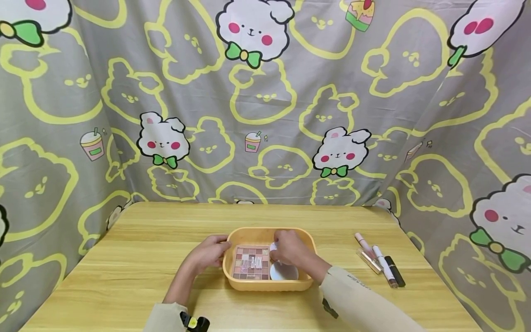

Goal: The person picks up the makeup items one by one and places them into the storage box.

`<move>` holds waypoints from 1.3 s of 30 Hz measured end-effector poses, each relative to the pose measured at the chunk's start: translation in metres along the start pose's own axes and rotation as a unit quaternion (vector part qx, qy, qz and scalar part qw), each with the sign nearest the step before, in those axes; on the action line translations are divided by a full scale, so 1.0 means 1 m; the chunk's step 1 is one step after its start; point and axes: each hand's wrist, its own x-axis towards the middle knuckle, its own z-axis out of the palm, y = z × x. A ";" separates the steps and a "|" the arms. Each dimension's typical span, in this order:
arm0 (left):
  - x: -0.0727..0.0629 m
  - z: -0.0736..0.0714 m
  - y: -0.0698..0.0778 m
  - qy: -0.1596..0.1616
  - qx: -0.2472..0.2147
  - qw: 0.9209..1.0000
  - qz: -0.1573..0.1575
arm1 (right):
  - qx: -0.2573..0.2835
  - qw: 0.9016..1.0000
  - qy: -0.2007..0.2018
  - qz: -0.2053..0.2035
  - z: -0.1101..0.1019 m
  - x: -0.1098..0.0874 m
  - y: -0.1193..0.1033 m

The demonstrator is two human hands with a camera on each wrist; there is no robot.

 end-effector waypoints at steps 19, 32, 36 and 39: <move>0.000 -0.001 -0.001 0.001 0.003 1.000 0.000 | 0.031 0.998 0.040 -0.022 -0.020 -0.004 0.002; -0.001 0.000 0.000 0.013 0.008 1.000 -0.005 | 0.059 0.994 0.089 -0.026 -0.040 -0.005 0.013; -0.001 0.000 0.000 0.015 0.008 1.000 -0.006 | 0.058 0.992 0.113 -0.023 -0.046 -0.006 0.019; 0.000 0.000 -0.001 0.013 0.007 1.000 -0.004 | 0.052 0.990 0.132 -0.022 -0.051 -0.007 0.024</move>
